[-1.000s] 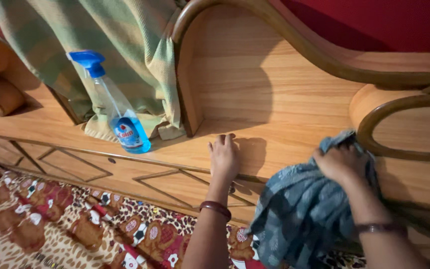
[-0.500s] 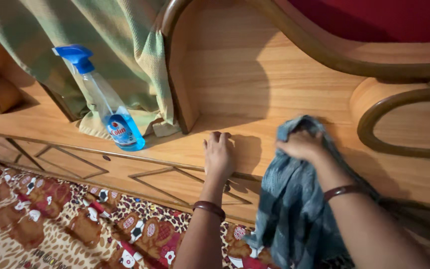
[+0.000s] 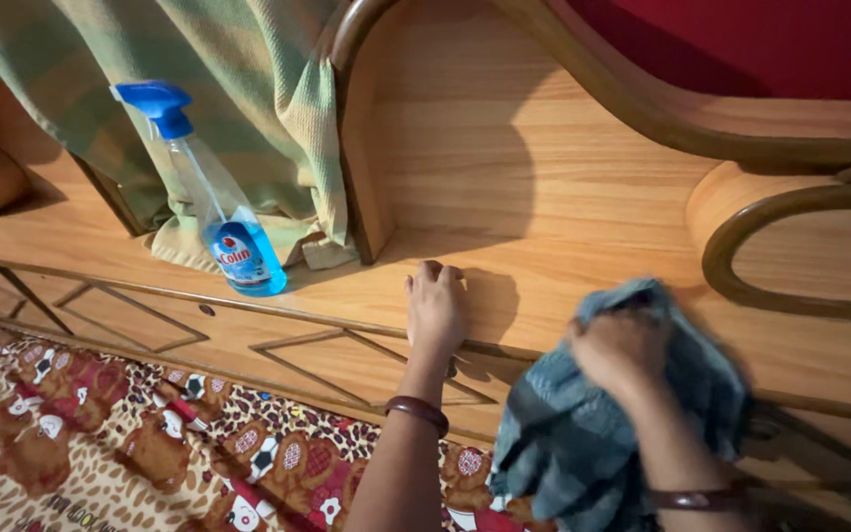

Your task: The person wipes the top surface and front edges of a wooden dresser using a blue patterned cloth. A spray bottle of cleaner sits on the dresser. The person repeatedly wipes different sections of the dresser top and front, moving the cloth back and forth.

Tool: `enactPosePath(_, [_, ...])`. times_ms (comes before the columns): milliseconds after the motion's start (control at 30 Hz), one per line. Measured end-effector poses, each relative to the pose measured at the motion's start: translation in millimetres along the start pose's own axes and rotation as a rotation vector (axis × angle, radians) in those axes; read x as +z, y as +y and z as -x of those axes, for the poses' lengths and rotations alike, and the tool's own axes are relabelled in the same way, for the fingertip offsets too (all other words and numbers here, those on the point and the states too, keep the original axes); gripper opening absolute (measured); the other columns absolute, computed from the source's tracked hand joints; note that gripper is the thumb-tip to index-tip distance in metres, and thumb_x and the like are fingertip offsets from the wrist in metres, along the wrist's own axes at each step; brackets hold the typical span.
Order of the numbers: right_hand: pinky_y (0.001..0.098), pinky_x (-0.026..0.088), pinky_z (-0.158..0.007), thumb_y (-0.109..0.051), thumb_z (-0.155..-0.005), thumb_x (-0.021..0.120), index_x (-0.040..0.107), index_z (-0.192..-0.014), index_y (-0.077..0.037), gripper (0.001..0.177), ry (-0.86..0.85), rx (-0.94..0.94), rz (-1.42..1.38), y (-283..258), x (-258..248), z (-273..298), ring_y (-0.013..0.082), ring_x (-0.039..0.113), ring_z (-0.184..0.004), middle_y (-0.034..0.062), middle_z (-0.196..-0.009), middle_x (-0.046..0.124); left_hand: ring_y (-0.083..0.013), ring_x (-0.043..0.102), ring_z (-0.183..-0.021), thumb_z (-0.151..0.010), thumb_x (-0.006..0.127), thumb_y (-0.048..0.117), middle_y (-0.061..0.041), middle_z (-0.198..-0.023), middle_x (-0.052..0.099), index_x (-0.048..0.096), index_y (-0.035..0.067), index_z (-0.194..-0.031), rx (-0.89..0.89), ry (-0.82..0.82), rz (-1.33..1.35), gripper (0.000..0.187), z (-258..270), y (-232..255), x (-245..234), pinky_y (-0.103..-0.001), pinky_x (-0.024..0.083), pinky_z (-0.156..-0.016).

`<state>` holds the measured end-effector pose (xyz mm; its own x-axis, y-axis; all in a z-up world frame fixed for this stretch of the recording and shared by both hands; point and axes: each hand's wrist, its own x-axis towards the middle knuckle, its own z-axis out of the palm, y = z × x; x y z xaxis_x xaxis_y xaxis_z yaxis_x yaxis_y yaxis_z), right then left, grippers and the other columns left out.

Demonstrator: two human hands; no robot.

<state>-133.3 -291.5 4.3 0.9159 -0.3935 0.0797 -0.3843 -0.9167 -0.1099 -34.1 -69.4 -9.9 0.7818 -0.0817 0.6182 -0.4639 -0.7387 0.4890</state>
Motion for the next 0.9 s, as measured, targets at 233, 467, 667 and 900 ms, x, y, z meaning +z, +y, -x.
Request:
enactPosePath(233, [0.0660,0.019,-0.120,-0.062,-0.093,0.043,0.065,-0.135,-0.010,0.070,-0.118,-0.339,-0.090,-46,13,-76,0.0357,0.042,-0.145,0.0163,-0.152,0.051,-0.0390,0.054,-0.119,-0.082,0.065,0.006,-0.019,-0.121,0.059,0.071,0.007,-0.107,0.018,0.030,0.046,0.026,3,-1,-5,-0.055,0.030,-0.117])
enactPosePath(467, [0.0594,0.017,-0.119,-0.073,-0.092,0.036,0.045,-0.150,-0.012,0.085,-0.071,-0.155,-0.092,43,9,-149,0.0381,0.024,-0.149,0.0197,-0.161,0.028,-0.0395,0.055,-0.117,-0.077,0.060,-0.003,-0.018,-0.121,0.060,0.072,0.008,-0.103,0.057,0.064,0.039,0.030,3,-7,0,-0.056,0.033,-0.115])
enactPosePath(667, [0.0530,0.043,-0.111,-0.060,-0.106,0.027,0.069,-0.128,0.002,0.078,0.081,0.086,-0.086,65,-11,-78,0.0440,0.056,-0.132,0.0273,-0.140,0.060,-0.0396,0.054,-0.117,-0.078,0.061,-0.001,-0.018,-0.121,0.059,0.072,0.008,-0.104,0.044,0.075,0.063,0.030,4,-3,-1,-0.055,0.036,-0.112])
enactPosePath(900, [0.0519,0.055,-0.096,-0.051,-0.104,0.032,0.081,-0.100,-0.006,0.067,0.096,0.068,-0.047,20,-18,-8,0.0414,0.072,-0.107,0.0210,-0.110,0.076,-0.0371,0.056,-0.117,-0.076,0.067,0.002,-0.018,-0.119,0.060,0.073,0.007,-0.103,0.080,0.086,0.051,0.028,2,-2,-1,-0.057,0.031,-0.113])
